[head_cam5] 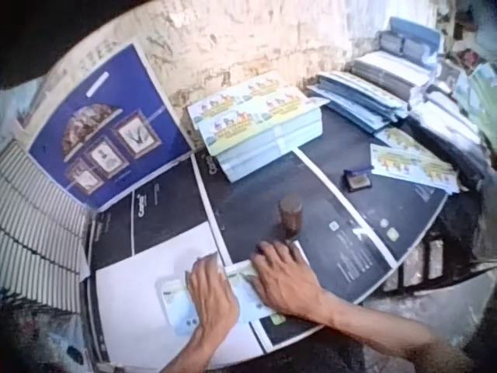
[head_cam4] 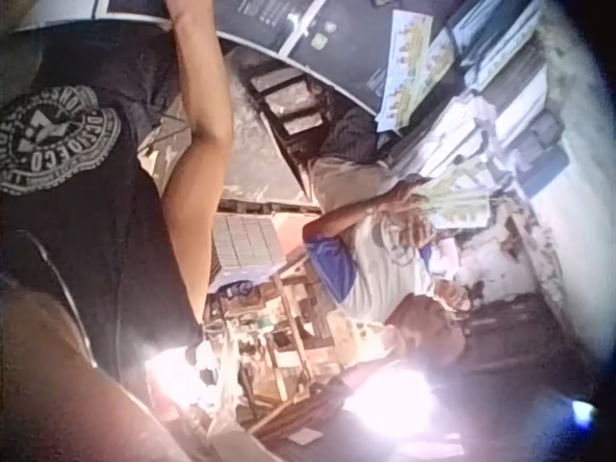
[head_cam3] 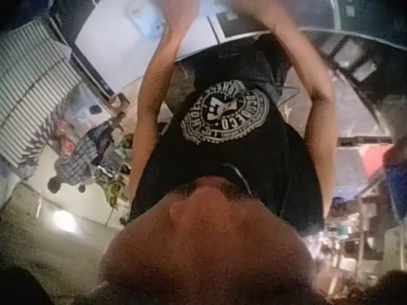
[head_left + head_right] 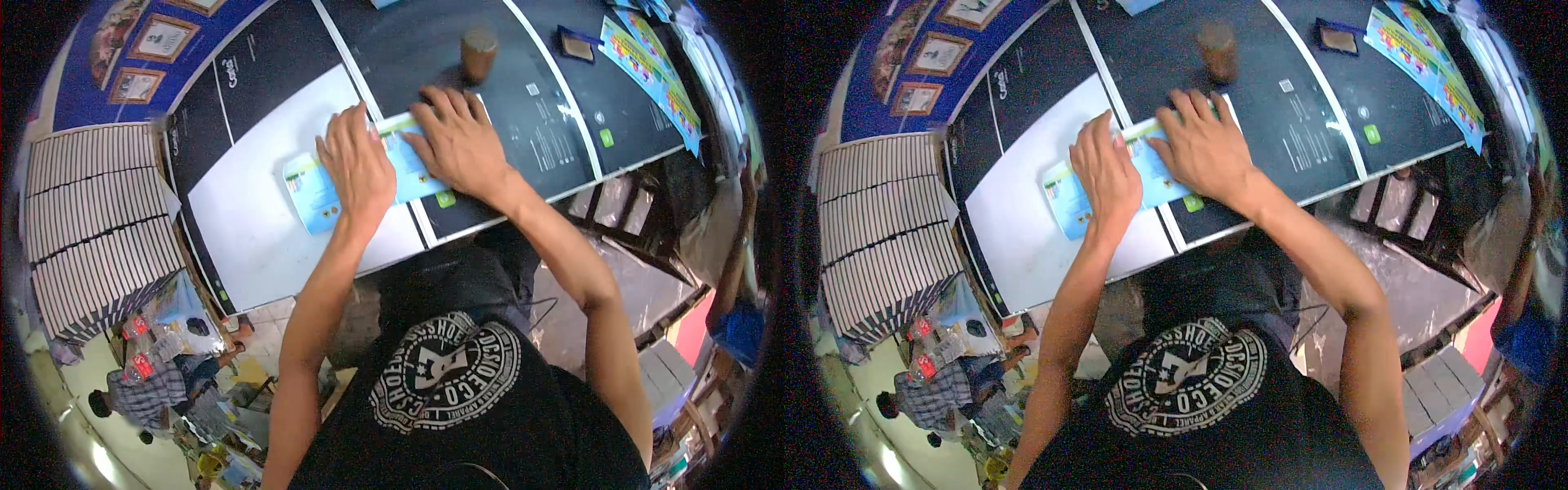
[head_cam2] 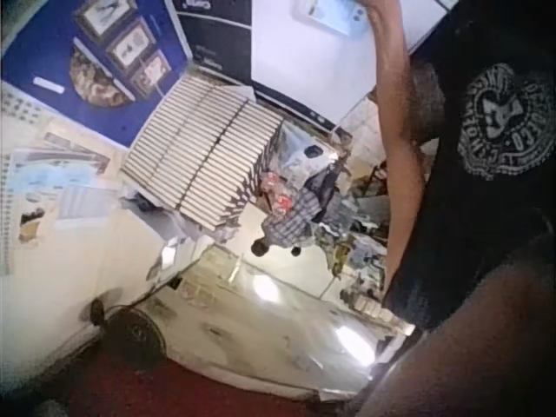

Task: The person folds printed paper booklets by hand, presses and creases their folded edges using a wooden tool, and aligns the booklets on the table.

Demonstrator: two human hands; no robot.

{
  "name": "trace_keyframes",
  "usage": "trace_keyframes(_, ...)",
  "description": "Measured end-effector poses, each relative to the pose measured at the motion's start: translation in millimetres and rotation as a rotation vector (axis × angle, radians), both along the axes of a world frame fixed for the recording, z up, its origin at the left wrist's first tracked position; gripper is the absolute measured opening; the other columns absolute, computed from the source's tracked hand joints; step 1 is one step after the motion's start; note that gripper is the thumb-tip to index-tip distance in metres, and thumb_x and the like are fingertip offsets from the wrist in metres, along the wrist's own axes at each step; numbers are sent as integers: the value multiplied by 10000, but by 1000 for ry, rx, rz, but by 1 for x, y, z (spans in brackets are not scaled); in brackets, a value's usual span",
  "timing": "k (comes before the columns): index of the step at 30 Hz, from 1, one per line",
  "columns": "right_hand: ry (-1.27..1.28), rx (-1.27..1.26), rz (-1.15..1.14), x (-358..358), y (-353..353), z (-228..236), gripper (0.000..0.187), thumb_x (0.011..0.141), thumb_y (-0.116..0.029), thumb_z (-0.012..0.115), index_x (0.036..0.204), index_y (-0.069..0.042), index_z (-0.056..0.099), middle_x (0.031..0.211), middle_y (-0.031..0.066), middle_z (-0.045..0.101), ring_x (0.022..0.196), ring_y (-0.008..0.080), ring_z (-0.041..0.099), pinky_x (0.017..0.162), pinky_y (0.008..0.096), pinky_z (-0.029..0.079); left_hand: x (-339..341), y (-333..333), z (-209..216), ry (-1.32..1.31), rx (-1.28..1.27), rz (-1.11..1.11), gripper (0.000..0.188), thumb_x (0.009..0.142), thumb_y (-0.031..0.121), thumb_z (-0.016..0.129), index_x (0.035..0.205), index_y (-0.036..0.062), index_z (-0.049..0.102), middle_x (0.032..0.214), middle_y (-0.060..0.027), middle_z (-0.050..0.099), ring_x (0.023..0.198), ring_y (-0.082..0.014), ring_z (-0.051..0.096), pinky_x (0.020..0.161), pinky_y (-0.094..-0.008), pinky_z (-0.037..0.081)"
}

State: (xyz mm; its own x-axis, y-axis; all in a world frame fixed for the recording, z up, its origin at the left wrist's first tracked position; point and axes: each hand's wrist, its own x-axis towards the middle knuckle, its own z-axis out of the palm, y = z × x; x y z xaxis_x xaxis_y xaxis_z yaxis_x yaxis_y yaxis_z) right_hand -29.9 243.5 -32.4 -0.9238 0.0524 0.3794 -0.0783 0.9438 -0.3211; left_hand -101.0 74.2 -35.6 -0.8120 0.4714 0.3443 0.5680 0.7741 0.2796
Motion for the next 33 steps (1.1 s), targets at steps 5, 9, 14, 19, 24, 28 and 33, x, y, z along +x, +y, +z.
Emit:
trace_keyframes(5, 537, -745, 496, 1, -51, 102, 682, 924, -447, 702, 1412, -5, 523, 1428, 258, 534, 1307, 450, 524, 1085, 528, 419, 20, -18, 6, 51, -16, 26, 425, 999, 185, 549, 1386, 15, 502, 1248, -195, 565, 1272, -390, 505, 1146, -674, 258)
trace_keyframes(9, 526, -610, 577, -5, -76, 51, 963, 847, -745, 588, 1457, -9, 473, 1504, 268, 449, 1396, 442, 429, 1136, 587, 316, 26, -11, 9, 64, -29, -1, 426, 995, 203, 558, 1378, 24, 510, 1239, -184, 561, 1260, -378, 507, 1146, -665, 259)
trace_keyframes(14, 333, -634, 452, -26, -68, 3, 1023, 879, -728, 551, 1510, 57, 379, 1568, 289, 381, 1429, 459, 394, 1163, 558, 302, 15, -4, 2, 11, -29, -8, 427, 989, 226, 569, 1368, 36, 520, 1228, -169, 557, 1245, -363, 509, 1145, -654, 260)
trace_keyframes(19, 481, -723, 525, -17, -71, 45, 1042, 910, -826, 399, 1503, 31, 415, 1541, 265, 436, 1407, 453, 427, 1145, 559, 323, 18, -13, 9, 56, -16, 1, 428, 983, 248, 580, 1358, 48, 530, 1217, -155, 552, 1230, -349, 511, 1145, -643, 261)
trace_keyframes(24, 366, -530, 535, -14, -41, 0, 1131, 875, -868, 369, 1549, 39, 341, 1598, 271, 364, 1454, 456, 380, 1178, 581, 281, 17, -12, 1, 48, 5, -31, 430, 977, 271, 591, 1347, 60, 539, 1206, -141, 548, 1215, -334, 514, 1145, -632, 261)
trace_keyframes(28, 192, -525, 451, -23, -29, -2, 1111, 887, -812, 428, 1575, 46, 271, 1603, 276, 346, 1471, 484, 330, 1199, 578, 258, 14, -5, 5, 66, -15, -2, 352, 1004, 261, 561, 1307, 85, 592, 1195, -132, 558, 1212, -318, 508, 1130, -613, 284)
trace_keyframes(33, 261, -766, 372, -12, -37, 46, 1049, 937, -771, 396, 1582, 46, 264, 1609, 263, 352, 1489, 426, 349, 1232, 488, 247, 12, -7, 1, -56, -57, 49, 322, 1043, 227, 495, 1294, 60, 607, 1198, -145, 567, 1203, -333, 507, 1134, -597, 294)
